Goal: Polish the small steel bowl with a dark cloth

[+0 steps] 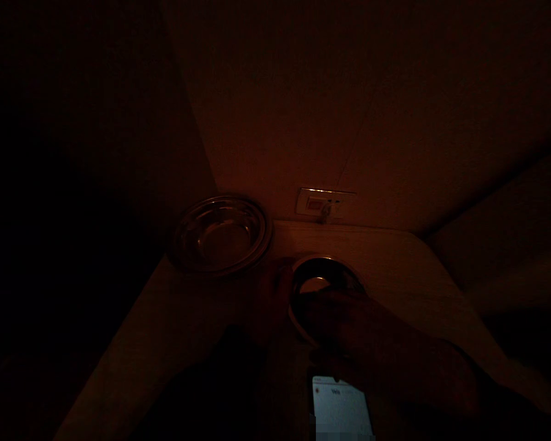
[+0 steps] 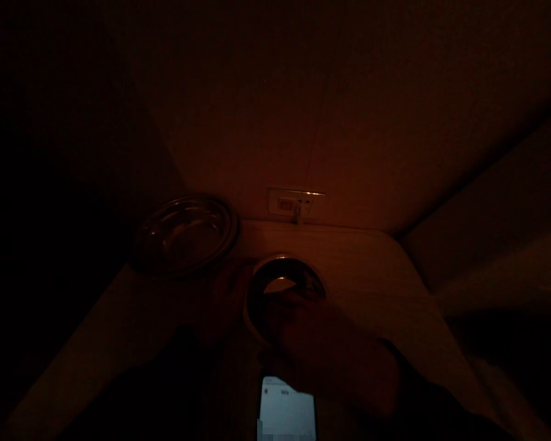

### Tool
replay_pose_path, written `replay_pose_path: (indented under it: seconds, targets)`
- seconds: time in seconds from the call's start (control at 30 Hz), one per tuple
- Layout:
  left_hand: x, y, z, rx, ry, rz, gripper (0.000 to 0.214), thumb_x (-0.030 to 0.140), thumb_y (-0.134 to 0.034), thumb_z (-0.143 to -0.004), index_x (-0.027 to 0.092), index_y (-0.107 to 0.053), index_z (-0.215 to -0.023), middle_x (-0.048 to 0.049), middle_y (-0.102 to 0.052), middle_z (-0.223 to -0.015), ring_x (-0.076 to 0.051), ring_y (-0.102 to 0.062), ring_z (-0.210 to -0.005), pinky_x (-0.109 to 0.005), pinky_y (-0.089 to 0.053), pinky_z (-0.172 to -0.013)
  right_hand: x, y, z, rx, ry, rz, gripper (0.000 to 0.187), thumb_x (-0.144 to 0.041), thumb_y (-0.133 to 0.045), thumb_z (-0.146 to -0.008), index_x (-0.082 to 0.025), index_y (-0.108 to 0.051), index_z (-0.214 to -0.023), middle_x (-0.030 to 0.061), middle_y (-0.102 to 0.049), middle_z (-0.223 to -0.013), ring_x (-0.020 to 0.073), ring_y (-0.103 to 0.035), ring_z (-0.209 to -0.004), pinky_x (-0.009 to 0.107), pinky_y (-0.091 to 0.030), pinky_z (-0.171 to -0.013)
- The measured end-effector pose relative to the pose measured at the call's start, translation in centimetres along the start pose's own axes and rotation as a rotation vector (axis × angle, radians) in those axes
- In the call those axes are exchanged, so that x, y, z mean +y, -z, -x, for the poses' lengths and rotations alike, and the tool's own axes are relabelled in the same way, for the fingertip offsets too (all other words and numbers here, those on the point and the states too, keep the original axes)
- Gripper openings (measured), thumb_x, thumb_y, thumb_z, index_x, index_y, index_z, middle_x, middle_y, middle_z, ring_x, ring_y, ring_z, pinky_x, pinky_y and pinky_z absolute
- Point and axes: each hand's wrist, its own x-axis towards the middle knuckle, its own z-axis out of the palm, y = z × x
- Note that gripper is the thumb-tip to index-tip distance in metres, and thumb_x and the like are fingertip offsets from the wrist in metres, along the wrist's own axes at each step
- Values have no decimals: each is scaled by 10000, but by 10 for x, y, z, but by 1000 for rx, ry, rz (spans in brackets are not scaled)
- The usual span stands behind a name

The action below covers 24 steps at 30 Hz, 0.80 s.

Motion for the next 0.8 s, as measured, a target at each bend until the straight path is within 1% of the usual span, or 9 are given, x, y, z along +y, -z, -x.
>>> replay_pose_path:
  seconds: [0.07, 0.17, 0.33, 0.43, 0.5, 0.67, 0.8]
  targets:
    - [0, 0, 0, 24, 19, -5, 246, 289, -435, -847, 150, -603, -962, -67, -689, -941, -181, -639, -869, -299, -484, -783, 1, -3, -1, 14, -9, 7, 458, -440, -526, -839, -176, -550, -1213, 110, -574, -1238, 300, -468, -1156, 477, -371, -965]
    - [-3, -1, -1, 11, 23, 5, 214, 286, -444, -836, 156, -578, -940, -57, -682, -901, -174, -635, -829, -294, -483, -748, 3, -9, -3, 33, -19, 15, 534, -483, -512, -835, -154, -515, -1255, 126, -550, -1271, 316, -452, -1168, 494, -369, -966]
    - [-8, -1, -1, -25, 1, 15, 233, 281, -425, -844, 161, -581, -968, -58, -676, -938, -173, -625, -874, -304, -469, -801, 5, -10, -3, 22, -16, 41, 632, -535, -458, -848, -113, -452, -1319, 150, -496, -1333, 358, -396, -1225, 532, -336, -990]
    - [-7, 0, -1, -16, -42, 5, 239, 266, -437, -836, 153, -598, -972, -66, -678, -964, -178, -623, -905, -306, -467, -824, 4, -3, -2, 8, 16, 30, 561, -494, -486, -850, -133, -497, -1280, 134, -528, -1299, 323, -440, -1189, 487, -348, -992]
    - [-5, 0, -1, -13, -36, 1, 243, 260, -438, -835, 151, -608, -972, -67, -685, -966, -176, -628, -904, -297, -474, -815, 3, 2, -1, -3, 40, 2, 477, -442, -520, -846, -162, -537, -1233, 118, -563, -1250, 289, -482, -1145, 447, -371, -973]
    - [-3, -1, -1, -35, -30, 42, 264, 266, -447, -834, 152, -627, -989, -65, -698, -980, -173, -641, -902, -279, -487, -790, 4, 11, 5, -27, 74, -59, 263, -334, -554, -837, -174, -641, -1027, 93, -651, -1037, 232, -577, -982, 360, -419, -878]
    - [-4, -2, -1, -24, -37, 30, 235, 256, -464, -826, 165, -640, -953, -54, -706, -957, -172, -645, -893, -284, -487, -793, 4, 12, 7, -26, 61, -51, 237, -325, -570, -821, -178, -650, -989, 86, -659, -989, 228, -587, -943, 350, -427, -841]
